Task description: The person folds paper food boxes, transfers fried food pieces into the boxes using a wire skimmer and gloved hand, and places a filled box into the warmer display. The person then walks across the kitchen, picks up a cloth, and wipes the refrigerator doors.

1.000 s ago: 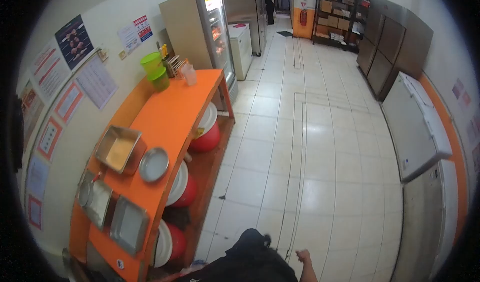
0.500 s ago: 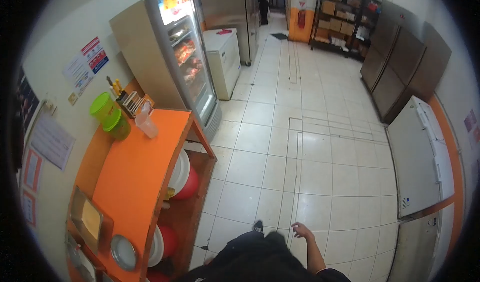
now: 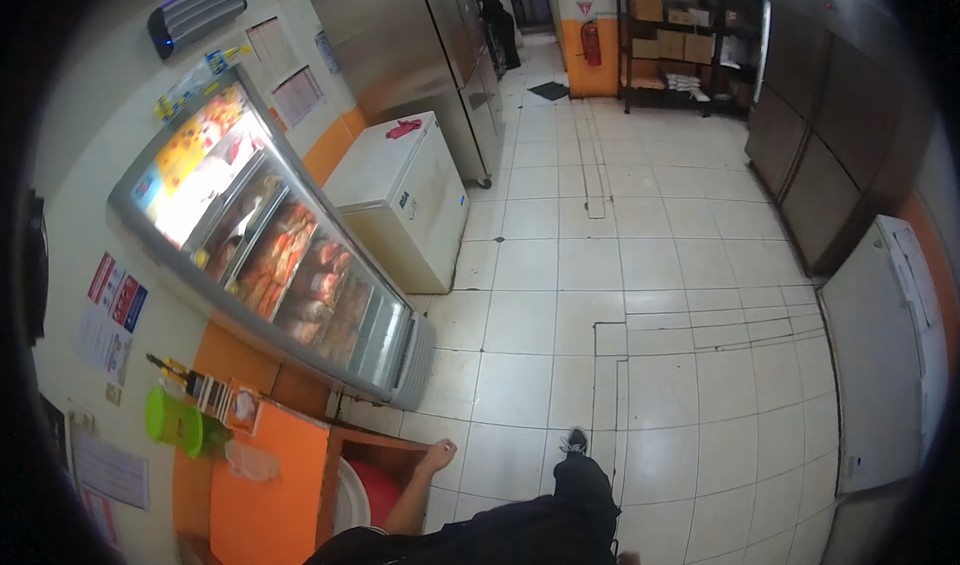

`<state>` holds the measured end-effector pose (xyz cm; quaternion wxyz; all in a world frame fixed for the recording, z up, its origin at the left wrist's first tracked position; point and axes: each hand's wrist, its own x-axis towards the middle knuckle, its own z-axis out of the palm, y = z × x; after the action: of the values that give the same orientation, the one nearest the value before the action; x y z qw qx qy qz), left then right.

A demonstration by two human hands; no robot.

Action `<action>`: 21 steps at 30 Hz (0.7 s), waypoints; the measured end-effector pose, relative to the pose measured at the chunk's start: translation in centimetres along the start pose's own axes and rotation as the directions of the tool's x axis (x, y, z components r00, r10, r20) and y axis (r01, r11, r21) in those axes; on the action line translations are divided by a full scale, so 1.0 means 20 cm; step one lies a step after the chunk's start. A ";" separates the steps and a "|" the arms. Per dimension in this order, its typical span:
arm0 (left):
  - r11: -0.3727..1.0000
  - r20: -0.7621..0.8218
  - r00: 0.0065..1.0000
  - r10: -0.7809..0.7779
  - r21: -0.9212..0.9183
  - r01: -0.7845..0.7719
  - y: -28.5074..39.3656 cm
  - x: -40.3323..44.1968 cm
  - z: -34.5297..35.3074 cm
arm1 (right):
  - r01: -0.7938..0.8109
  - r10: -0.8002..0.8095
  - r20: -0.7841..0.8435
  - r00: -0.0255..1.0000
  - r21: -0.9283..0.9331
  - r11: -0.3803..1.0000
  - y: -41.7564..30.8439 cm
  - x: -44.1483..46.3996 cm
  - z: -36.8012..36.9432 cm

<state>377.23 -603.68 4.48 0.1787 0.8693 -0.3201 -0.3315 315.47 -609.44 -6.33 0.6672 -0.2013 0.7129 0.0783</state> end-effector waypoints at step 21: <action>0.814 -0.307 0.827 -0.471 -0.512 0.274 0.58 2.46 -0.55 | 0.501 -0.293 0.408 0.865 -0.729 0.465 -5.77 0.46 2.28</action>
<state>407.98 -644.29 -4.20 0.3673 0.9012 -0.0083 -0.2300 402.37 -698.31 -1.72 0.5722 -0.6364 0.4462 0.2616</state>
